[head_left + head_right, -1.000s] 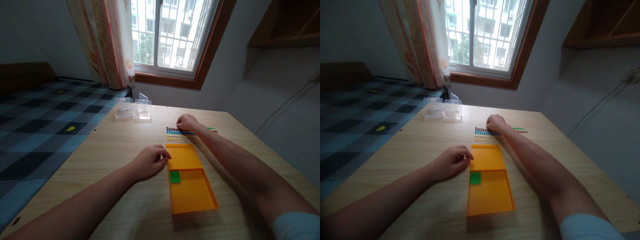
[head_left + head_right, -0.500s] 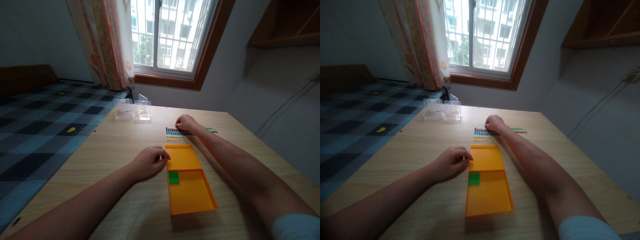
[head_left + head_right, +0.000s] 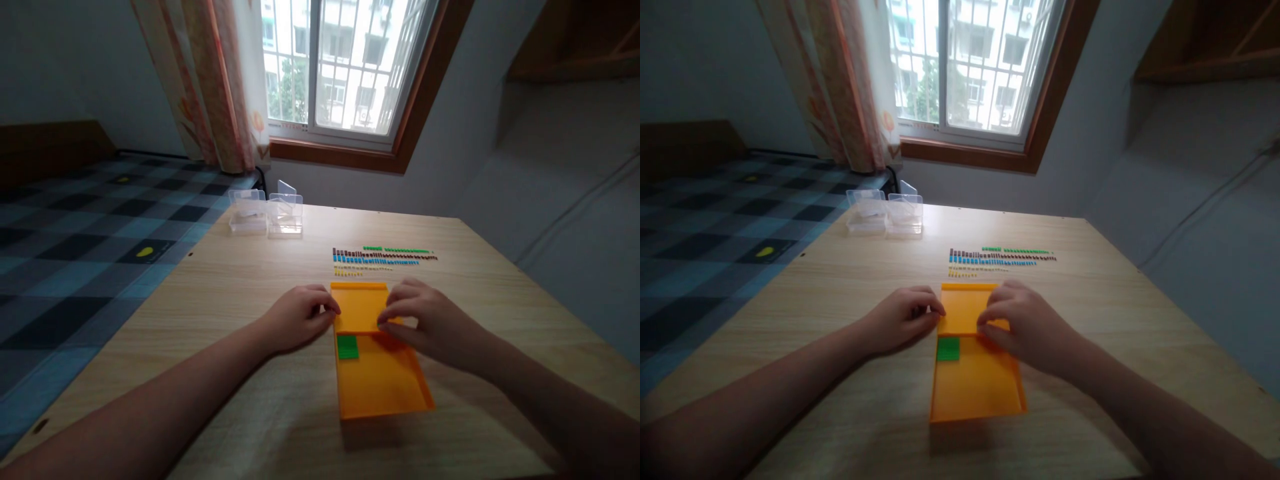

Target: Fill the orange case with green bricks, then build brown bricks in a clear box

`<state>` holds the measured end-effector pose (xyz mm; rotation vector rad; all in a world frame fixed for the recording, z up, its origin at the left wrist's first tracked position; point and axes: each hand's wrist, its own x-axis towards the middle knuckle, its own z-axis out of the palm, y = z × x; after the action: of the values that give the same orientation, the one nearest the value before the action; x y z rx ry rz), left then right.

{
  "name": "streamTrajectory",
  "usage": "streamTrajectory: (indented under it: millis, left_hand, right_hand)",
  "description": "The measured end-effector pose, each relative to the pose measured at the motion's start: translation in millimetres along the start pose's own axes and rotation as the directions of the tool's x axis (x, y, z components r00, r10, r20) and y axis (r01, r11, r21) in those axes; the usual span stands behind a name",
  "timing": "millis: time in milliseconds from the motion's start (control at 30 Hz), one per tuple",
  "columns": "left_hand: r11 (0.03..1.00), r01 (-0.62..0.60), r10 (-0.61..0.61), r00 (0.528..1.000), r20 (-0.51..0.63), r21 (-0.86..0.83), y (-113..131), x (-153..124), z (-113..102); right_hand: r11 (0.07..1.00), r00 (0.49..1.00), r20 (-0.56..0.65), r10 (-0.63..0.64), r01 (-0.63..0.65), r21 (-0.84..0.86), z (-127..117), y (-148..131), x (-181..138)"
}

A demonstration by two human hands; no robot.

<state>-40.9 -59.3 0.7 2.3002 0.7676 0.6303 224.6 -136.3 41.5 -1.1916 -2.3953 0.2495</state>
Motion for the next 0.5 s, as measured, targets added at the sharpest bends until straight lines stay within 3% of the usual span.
streamTrajectory:
  millis: [100,200,500]
  left_hand:
    - [1.0,-0.006,0.006,1.0,-0.001,0.015,-0.5,0.0,1.0]
    - [1.0,-0.012,0.012,1.0,0.005,0.028,-1.3,-0.1,1.2]
    - [0.999,-0.022,0.021,0.999,0.025,0.049,2.4,-2.1,-1.6]
  right_hand:
    - [1.0,0.998,0.057,0.01,-0.01,0.012,23.4,-15.6,-21.3]
    - [0.999,0.998,0.06,0.027,-0.026,-0.02,37.6,-18.4,-22.9]
    - [1.0,1.0,0.013,0.015,-0.015,-0.009,32.1,-10.4,-28.4]
